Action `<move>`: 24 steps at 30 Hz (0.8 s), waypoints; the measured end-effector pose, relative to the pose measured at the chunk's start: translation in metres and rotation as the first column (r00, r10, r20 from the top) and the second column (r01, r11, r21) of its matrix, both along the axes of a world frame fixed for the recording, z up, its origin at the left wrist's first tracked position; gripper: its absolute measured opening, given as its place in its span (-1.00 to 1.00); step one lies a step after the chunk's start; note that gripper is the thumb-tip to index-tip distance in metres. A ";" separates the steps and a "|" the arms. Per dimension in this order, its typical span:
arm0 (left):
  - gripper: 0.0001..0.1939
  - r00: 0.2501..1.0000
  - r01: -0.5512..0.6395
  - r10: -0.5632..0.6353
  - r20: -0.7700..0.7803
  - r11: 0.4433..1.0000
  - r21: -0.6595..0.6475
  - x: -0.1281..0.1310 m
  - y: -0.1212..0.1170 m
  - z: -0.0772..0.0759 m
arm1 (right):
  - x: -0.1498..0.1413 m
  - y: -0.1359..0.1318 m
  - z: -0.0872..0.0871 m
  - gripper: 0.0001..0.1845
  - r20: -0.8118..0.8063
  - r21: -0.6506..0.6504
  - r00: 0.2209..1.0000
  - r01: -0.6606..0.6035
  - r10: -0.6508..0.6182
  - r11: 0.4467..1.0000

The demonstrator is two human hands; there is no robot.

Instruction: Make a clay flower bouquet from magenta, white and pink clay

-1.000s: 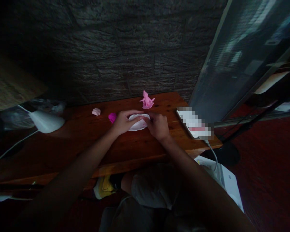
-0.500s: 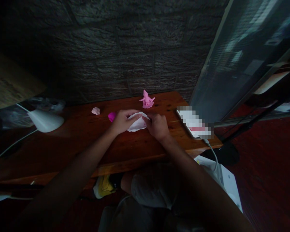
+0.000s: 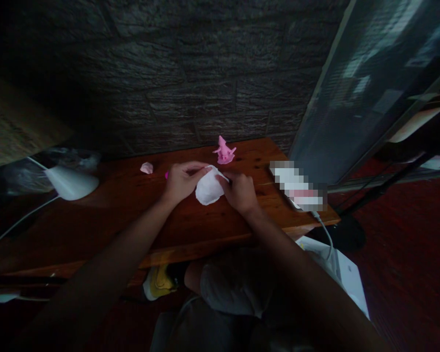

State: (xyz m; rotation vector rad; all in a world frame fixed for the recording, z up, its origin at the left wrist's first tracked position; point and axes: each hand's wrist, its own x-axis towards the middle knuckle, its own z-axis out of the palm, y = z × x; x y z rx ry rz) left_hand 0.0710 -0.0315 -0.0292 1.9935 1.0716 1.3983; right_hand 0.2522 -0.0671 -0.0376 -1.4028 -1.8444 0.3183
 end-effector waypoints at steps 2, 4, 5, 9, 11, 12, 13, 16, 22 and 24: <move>-0.84 0.999 0.027 -0.026 0.045 0.999 -0.041 -0.001 0.002 0.001 | 0.001 0.002 -0.001 -0.61 -0.039 -0.009 0.999 -0.036 0.036 0.999; -0.83 0.995 0.077 -0.070 0.077 0.993 -0.092 -0.002 0.004 0.002 | 0.002 0.003 -0.004 -0.57 -0.111 -0.046 0.991 -0.080 0.075 0.996; -0.83 0.992 0.103 -0.092 0.092 0.987 -0.121 -0.003 0.005 0.002 | 0.003 0.003 -0.005 -0.55 -0.159 -0.065 0.983 -0.098 0.086 0.993; -0.76 0.976 0.207 -0.183 0.117 0.950 -0.232 -0.007 0.009 0.000 | 0.003 0.004 -0.008 -0.51 -0.349 -0.087 0.936 -0.079 0.044 0.993; -0.75 0.964 0.267 -0.259 0.066 0.925 -0.272 -0.009 0.011 -0.003 | 0.003 0.005 -0.009 -0.56 -0.391 -0.073 0.920 -0.041 0.009 0.997; -0.77 0.957 0.285 -0.288 0.032 0.916 -0.284 -0.010 0.011 -0.005 | 0.003 0.005 -0.009 -0.60 -0.400 -0.068 0.917 -0.026 -0.003 0.997; -0.80 0.952 0.291 -0.305 -0.002 0.911 -0.292 -0.009 0.012 -0.007 | 0.003 0.006 -0.009 -0.64 -0.403 -0.069 0.915 -0.019 -0.011 0.997; -0.88 0.964 0.239 -0.261 -0.049 0.934 -0.267 -0.007 0.012 -0.012 | 0.003 0.006 -0.009 -0.70 -0.387 -0.104 0.922 -0.037 -0.007 0.994; -0.74 0.985 0.168 -0.174 -0.015 0.967 -0.193 -0.001 0.009 -0.009 | 0.002 0.003 -0.004 -0.71 -0.230 -0.157 0.971 -0.095 0.057 0.983; -0.69 0.982 0.183 -0.187 -0.001 0.965 -0.187 0.000 0.008 -0.007 | 0.002 0.003 -0.003 -0.77 -0.220 -0.149 0.974 -0.094 0.060 0.984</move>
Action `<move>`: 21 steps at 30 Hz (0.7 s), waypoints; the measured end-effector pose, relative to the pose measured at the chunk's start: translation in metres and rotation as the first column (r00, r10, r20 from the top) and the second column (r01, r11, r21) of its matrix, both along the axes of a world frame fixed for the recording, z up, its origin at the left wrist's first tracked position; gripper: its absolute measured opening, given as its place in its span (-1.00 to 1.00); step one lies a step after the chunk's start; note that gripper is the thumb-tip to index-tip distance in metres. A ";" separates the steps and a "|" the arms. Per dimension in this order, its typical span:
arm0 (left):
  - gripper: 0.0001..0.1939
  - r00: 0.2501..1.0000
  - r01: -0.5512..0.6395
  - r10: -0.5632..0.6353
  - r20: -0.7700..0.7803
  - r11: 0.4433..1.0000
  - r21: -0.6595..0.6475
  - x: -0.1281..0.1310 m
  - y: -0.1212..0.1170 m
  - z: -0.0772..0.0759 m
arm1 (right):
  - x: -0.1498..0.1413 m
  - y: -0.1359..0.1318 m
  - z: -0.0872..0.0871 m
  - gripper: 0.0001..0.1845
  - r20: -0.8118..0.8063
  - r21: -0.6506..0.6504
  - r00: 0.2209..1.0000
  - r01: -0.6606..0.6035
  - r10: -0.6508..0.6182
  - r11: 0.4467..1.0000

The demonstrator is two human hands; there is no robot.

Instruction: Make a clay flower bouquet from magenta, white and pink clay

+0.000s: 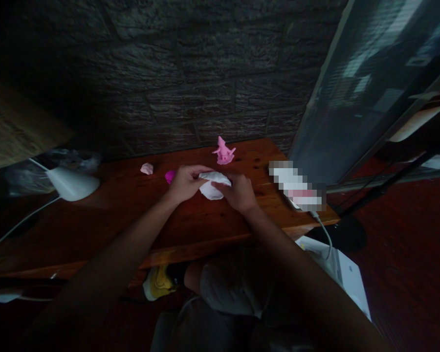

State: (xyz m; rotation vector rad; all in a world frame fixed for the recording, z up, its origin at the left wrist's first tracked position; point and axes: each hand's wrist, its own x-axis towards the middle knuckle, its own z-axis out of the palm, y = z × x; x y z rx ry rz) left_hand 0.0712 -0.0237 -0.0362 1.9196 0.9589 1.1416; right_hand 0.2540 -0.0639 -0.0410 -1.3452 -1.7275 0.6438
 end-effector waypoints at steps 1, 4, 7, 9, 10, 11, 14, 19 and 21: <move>-0.65 1.000 0.004 -0.004 0.011 1.000 0.002 0.000 0.000 0.000 | 0.000 0.001 0.000 -0.80 -0.015 0.000 1.000 -0.004 0.004 1.000; -0.54 0.999 0.022 -0.022 0.032 1.000 -0.010 0.001 0.001 -0.001 | 0.002 0.004 -0.003 -0.77 -0.055 -0.006 0.998 -0.013 0.012 1.000; -0.56 0.999 0.037 -0.036 0.010 0.999 -0.034 0.000 0.003 -0.003 | 0.004 0.006 -0.004 -0.73 -0.043 0.016 0.999 0.003 -0.003 1.000; -0.71 0.998 0.047 -0.049 -0.031 0.996 -0.077 0.000 0.003 -0.003 | 0.004 0.005 -0.004 -0.75 -0.049 0.024 0.999 0.017 -0.015 1.000; -0.79 0.997 0.053 -0.059 -0.050 0.993 -0.106 0.000 0.002 -0.004 | 0.004 0.005 -0.004 -0.76 -0.055 0.023 0.998 0.024 -0.022 0.999; -0.85 0.996 0.058 -0.067 -0.059 0.989 -0.137 0.001 0.002 -0.004 | 0.004 0.004 -0.005 -0.76 -0.060 0.023 0.998 0.029 -0.028 0.999; -0.90 0.998 0.060 -0.061 0.000 0.978 -0.199 0.003 0.001 -0.004 | 0.003 0.004 -0.005 -0.73 -0.076 0.044 0.997 0.030 -0.026 0.999; -0.95 0.994 0.007 0.017 0.111 0.978 -0.210 0.006 0.003 -0.008 | -0.001 0.002 -0.005 -0.70 -0.028 0.140 0.999 0.034 -0.030 0.990; -0.93 0.993 -0.033 0.054 0.103 0.981 -0.194 0.006 0.003 -0.010 | -0.003 0.001 -0.004 -0.72 0.031 0.182 0.998 0.053 -0.060 0.982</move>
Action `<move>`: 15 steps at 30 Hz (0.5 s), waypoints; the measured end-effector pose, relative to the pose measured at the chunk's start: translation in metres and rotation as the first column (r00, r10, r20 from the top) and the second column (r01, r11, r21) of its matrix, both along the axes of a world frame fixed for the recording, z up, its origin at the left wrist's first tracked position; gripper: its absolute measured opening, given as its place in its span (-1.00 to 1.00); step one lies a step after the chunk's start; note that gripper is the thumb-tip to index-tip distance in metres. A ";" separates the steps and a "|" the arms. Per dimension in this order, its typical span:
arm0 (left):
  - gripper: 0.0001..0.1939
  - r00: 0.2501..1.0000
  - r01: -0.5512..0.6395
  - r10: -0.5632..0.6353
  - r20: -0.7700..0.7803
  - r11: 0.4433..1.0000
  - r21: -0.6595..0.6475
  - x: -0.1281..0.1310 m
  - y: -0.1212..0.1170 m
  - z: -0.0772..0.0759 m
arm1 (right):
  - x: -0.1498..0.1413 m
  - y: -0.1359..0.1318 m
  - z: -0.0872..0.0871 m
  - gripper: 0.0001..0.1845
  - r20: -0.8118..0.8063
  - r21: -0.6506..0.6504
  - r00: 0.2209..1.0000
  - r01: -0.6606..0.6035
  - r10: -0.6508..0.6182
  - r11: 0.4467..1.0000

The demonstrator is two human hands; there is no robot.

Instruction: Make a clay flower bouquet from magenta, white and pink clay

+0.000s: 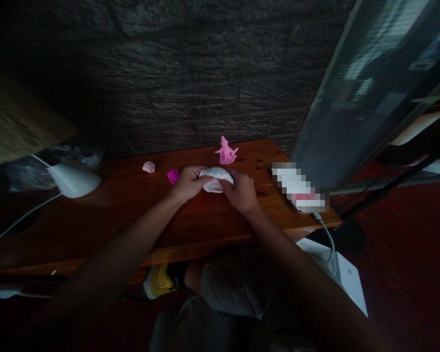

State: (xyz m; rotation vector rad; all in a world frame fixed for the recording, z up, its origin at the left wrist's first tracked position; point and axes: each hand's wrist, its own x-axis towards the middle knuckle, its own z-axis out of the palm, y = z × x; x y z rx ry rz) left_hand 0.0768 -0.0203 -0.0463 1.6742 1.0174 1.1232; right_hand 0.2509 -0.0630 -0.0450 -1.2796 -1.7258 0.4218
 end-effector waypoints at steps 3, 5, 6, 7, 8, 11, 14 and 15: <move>-0.83 0.998 -0.020 0.022 -0.061 0.999 0.037 0.000 -0.002 -0.001 | -0.001 -0.002 0.002 -0.75 0.088 -0.004 0.993 0.076 -0.076 0.997; -0.78 0.996 0.002 0.003 -0.087 0.998 0.058 0.000 -0.005 0.000 | 0.000 -0.002 0.003 -0.74 0.112 -0.024 0.987 0.121 -0.118 0.992; -0.76 0.996 0.017 -0.010 -0.091 0.997 0.074 0.001 -0.006 0.002 | 0.000 -0.003 0.004 -0.74 0.113 -0.030 0.985 0.138 -0.134 0.990; -0.74 0.995 0.031 -0.021 -0.099 0.995 0.096 0.001 -0.008 0.003 | 0.000 -0.003 0.005 -0.73 0.109 -0.032 0.983 0.153 -0.149 0.988; -0.72 0.994 0.036 -0.023 -0.109 0.992 0.124 0.002 -0.009 0.005 | 0.000 -0.003 0.005 -0.73 0.102 -0.033 0.982 0.163 -0.159 0.986; -0.65 0.991 0.030 -0.001 -0.134 0.976 0.214 0.003 -0.012 0.008 | -0.001 -0.003 0.006 -0.73 0.058 -0.019 0.983 0.178 -0.176 0.984; -0.64 0.990 0.020 0.015 -0.138 0.968 0.248 0.004 -0.011 0.009 | -0.001 -0.002 0.004 -0.71 0.012 -0.027 0.986 0.165 -0.165 0.986; -0.65 0.990 0.017 0.019 -0.140 0.967 0.252 0.004 -0.011 0.009 | 0.000 -0.001 0.003 -0.70 0.007 -0.040 0.988 0.157 -0.157 0.987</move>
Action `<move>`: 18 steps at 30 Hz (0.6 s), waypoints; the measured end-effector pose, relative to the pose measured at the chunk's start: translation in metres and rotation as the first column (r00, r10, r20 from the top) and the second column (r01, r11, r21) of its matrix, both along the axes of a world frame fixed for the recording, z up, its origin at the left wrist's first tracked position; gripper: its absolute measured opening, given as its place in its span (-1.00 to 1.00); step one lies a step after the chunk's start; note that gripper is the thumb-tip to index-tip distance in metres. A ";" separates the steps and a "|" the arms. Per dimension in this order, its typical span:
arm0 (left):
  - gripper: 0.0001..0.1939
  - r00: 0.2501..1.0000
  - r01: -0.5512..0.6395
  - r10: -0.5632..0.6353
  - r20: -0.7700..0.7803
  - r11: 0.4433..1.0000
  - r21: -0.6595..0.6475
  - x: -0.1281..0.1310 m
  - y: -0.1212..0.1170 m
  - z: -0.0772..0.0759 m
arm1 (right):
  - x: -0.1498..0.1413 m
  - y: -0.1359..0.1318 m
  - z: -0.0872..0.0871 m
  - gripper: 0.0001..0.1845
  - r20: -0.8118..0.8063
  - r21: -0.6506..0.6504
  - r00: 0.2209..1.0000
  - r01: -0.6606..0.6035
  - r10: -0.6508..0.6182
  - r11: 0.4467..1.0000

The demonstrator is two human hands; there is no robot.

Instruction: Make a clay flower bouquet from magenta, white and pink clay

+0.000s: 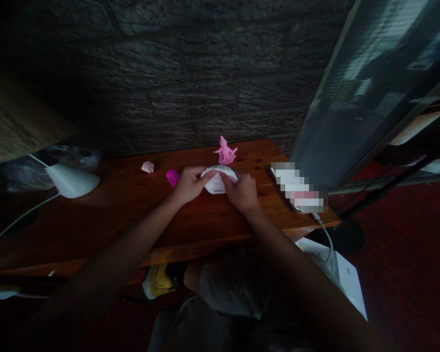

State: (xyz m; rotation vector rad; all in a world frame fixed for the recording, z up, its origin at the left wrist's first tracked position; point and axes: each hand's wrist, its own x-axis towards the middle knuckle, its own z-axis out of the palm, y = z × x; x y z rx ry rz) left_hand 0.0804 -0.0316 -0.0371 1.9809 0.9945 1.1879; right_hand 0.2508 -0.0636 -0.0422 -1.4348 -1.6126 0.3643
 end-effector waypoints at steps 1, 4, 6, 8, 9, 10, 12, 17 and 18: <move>-0.66 1.000 -0.003 0.003 -0.003 1.000 0.003 0.000 0.000 0.000 | 0.001 0.001 -0.001 -0.69 -0.001 -0.013 1.000 -0.007 0.007 1.000; -0.66 1.000 -0.009 0.009 -0.006 1.000 0.014 0.002 -0.001 0.000 | 0.004 0.005 -0.003 -0.66 0.030 -0.020 1.000 0.000 0.000 1.000; -0.63 1.000 -0.010 0.009 0.003 1.000 0.016 0.003 -0.002 -0.001 | 0.005 0.006 -0.004 -0.64 0.040 -0.010 0.999 0.008 -0.007 1.000; -0.64 1.000 -0.011 0.011 0.022 1.000 -0.004 0.003 -0.002 -0.001 | 0.005 0.006 -0.005 -0.65 0.009 -0.021 1.000 -0.008 0.008 1.000; -0.65 0.999 -0.012 0.013 0.033 1.000 -0.022 0.003 -0.002 -0.002 | 0.005 0.006 -0.005 -0.66 -0.022 -0.034 0.999 -0.029 0.029 0.999; -0.66 0.999 -0.014 0.016 0.044 0.999 -0.044 0.003 -0.001 -0.003 | 0.005 0.006 -0.005 -0.68 -0.061 -0.045 0.997 -0.058 0.055 0.997; -0.69 0.997 -0.015 0.022 0.068 0.995 -0.098 0.003 0.001 -0.004 | 0.005 0.005 -0.005 -0.68 -0.140 -0.045 0.983 -0.130 0.122 0.991; -0.78 0.978 0.054 0.005 0.210 0.959 -0.278 0.003 0.002 -0.005 | 0.007 0.007 -0.006 -0.68 -0.219 -0.039 0.957 -0.201 0.188 0.979; -0.79 0.967 0.079 0.003 0.253 0.946 -0.314 0.004 0.002 -0.005 | 0.008 0.008 -0.006 -0.70 -0.222 -0.053 0.958 -0.197 0.181 0.979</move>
